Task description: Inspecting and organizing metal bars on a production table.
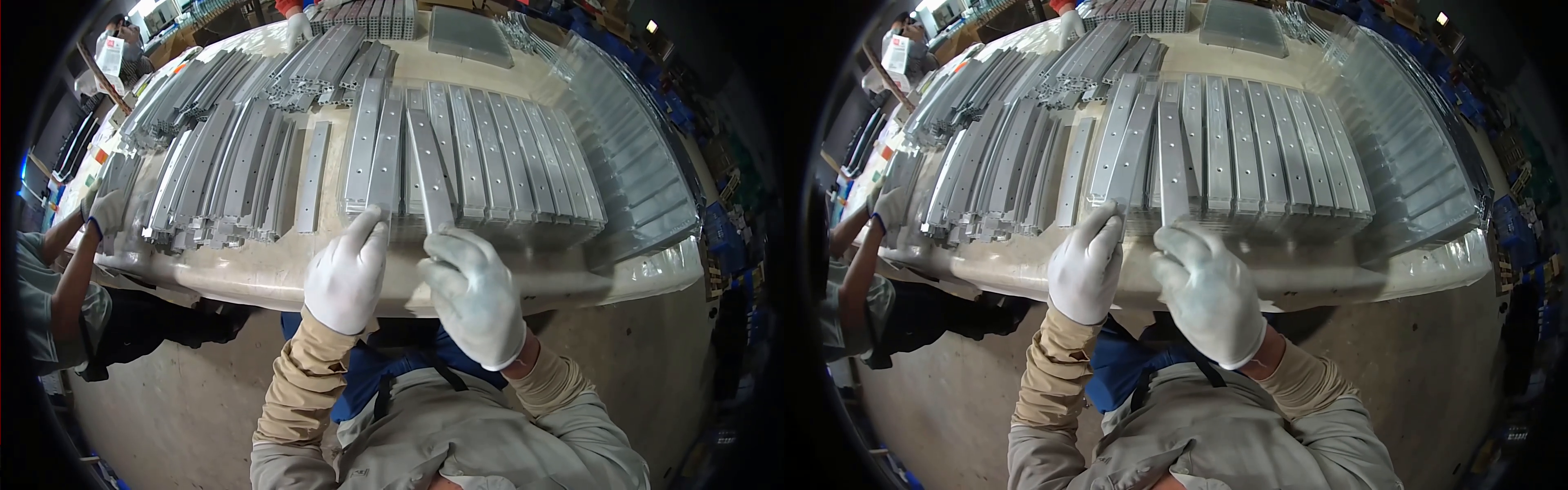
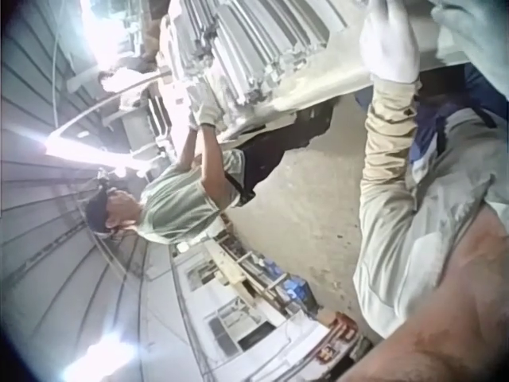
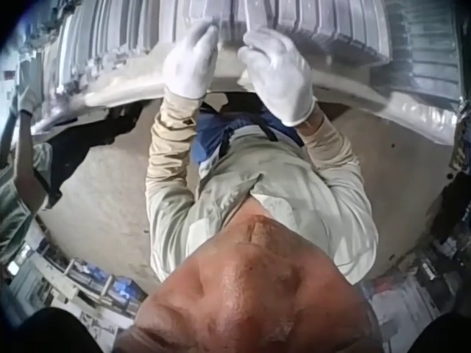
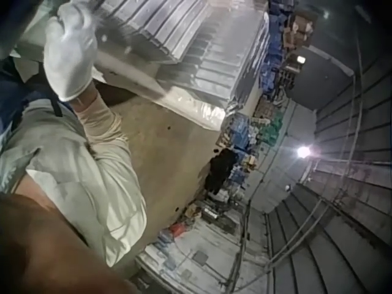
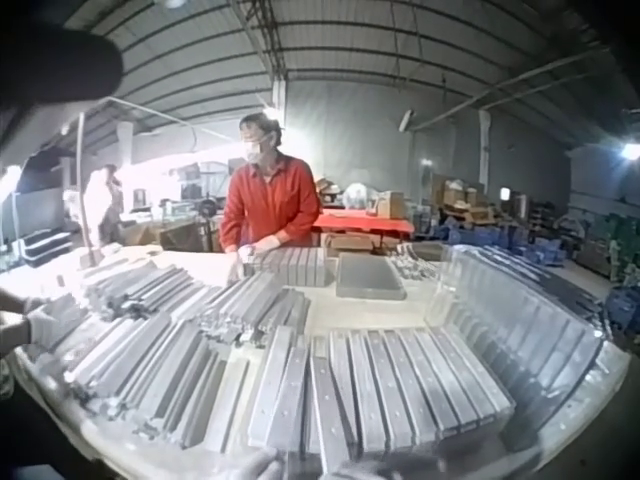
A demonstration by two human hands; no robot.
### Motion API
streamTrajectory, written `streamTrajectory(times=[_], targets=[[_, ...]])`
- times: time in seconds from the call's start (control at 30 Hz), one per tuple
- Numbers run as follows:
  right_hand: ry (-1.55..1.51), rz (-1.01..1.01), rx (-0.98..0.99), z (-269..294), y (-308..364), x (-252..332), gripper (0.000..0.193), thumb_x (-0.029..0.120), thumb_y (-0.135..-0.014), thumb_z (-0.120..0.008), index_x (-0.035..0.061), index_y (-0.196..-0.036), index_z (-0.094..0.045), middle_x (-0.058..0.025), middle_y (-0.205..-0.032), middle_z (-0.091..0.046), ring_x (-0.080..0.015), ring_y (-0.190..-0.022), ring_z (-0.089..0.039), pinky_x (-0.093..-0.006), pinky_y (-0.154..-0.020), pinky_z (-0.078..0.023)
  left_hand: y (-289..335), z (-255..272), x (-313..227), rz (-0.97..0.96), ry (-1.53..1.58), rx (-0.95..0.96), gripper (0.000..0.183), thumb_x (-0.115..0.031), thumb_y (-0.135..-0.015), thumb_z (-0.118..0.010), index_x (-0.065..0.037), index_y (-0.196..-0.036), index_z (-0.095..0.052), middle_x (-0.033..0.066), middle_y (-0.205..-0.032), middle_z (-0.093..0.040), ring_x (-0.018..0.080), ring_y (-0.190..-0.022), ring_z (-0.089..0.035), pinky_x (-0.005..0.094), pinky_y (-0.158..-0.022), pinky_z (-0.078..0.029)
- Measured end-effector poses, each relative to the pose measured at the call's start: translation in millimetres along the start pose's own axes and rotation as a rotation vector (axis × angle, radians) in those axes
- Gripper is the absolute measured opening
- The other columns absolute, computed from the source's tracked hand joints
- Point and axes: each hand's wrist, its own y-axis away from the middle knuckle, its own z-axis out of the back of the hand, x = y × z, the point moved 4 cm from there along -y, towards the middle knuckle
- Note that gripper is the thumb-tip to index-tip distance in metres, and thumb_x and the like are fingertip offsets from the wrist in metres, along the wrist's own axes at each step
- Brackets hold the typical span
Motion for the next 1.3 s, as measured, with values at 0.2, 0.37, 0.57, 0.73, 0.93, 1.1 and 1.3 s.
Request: streamTrajectory(times=[0.2,0.37,0.57,0.73,0.93,1.1,1.3], targets=[[0.059,-0.022,0.086,-3.0,-19.5,18.0,0.011,0.010,-0.088,-0.064,0.0023,-0.091,-0.072,-0.0093,-0.111,-0.069,-0.0286,-0.109,-0.066,-0.0371,-0.087,-0.059,-19.1,-1.6,0.3,0.045,0.117,0.041,0.029,-0.004,-0.082,-0.073,-0.007,-0.110,-0.064,0.0070,-0.119,-0.070,0.0280,-0.091,-0.070,0.0388,-0.077,-0.059],[0.082,0.038,0.236,-28.2,-35.8,-10.8,0.021,0.006,-0.081,-0.070,0.0058,-0.102,-0.072,-0.0098,-0.117,-0.067,-0.0314,-0.113,-0.063,-0.0395,-0.091,-0.057,-36.9,-10.0,17.9,0.043,-0.053,0.204,0.033,-0.007,-0.076,-0.080,-0.007,-0.107,-0.069,0.0085,-0.117,-0.071,0.0320,-0.109,-0.067,0.0420,-0.089,-0.056],[0.001,-0.111,0.259,-24.4,-56.9,-53.5,0.022,0.015,-0.089,-0.069,0.0065,-0.109,-0.072,-0.0108,-0.119,-0.068,-0.0320,-0.112,-0.064,-0.0418,-0.092,-0.055,-54.6,-27.9,52.2,0.031,0.124,0.169,0.031,-0.013,-0.080,-0.081,-0.007,-0.109,-0.074,0.0122,-0.120,-0.071,0.0336,-0.120,-0.062,0.0425,-0.098,-0.053],[0.241,0.081,0.003,-11.9,-55.9,-64.6,0.028,0.026,-0.093,-0.066,0.0128,-0.118,-0.071,-0.0086,-0.118,-0.069,-0.0263,-0.112,-0.065,-0.0385,-0.091,-0.054,-50.0,-40.0,71.6,0.100,0.280,0.118,0.023,-0.013,-0.086,-0.079,-0.003,-0.107,-0.076,0.0154,-0.123,-0.069,0.0340,-0.125,-0.060,0.0413,-0.103,-0.051],[0.392,0.130,0.206,-23.7,-50.8,-62.6,0.036,0.036,-0.093,-0.068,0.0136,-0.121,-0.073,-0.0094,-0.119,-0.071,-0.0278,-0.110,-0.066,-0.0377,-0.091,-0.052,-34.7,-53.1,76.8,0.101,0.333,0.013,0.024,-0.011,-0.086,-0.077,-0.004,-0.108,-0.075,0.0157,-0.124,-0.068,0.0376,-0.126,-0.059,0.0448,-0.104,-0.050],[0.276,-0.086,0.233,-26.0,-57.2,-83.0,0.033,0.039,-0.094,-0.068,0.0132,-0.112,-0.077,-0.0087,-0.107,-0.074,-0.0272,-0.100,-0.069,-0.0395,-0.090,-0.053,-24.1,-49.7,76.0,0.184,0.528,0.001,0.025,-0.009,-0.087,-0.079,0.001,-0.110,-0.073,0.0171,-0.126,-0.068,0.0356,-0.134,-0.056,0.0440,-0.106,-0.050],[0.262,0.009,0.222,-25.8,-59.6,-86.2,0.032,0.038,-0.093,-0.070,0.0113,-0.108,-0.078,-0.0099,-0.102,-0.076,-0.0261,-0.096,-0.069,-0.0400,-0.086,-0.055,-13.5,-37.4,68.7,0.005,0.387,0.050,0.043,-0.015,-0.084,-0.085,0.000,-0.121,-0.068,0.0217,-0.142,-0.057,0.0364,-0.139,-0.052,0.0449,-0.110,-0.049]])
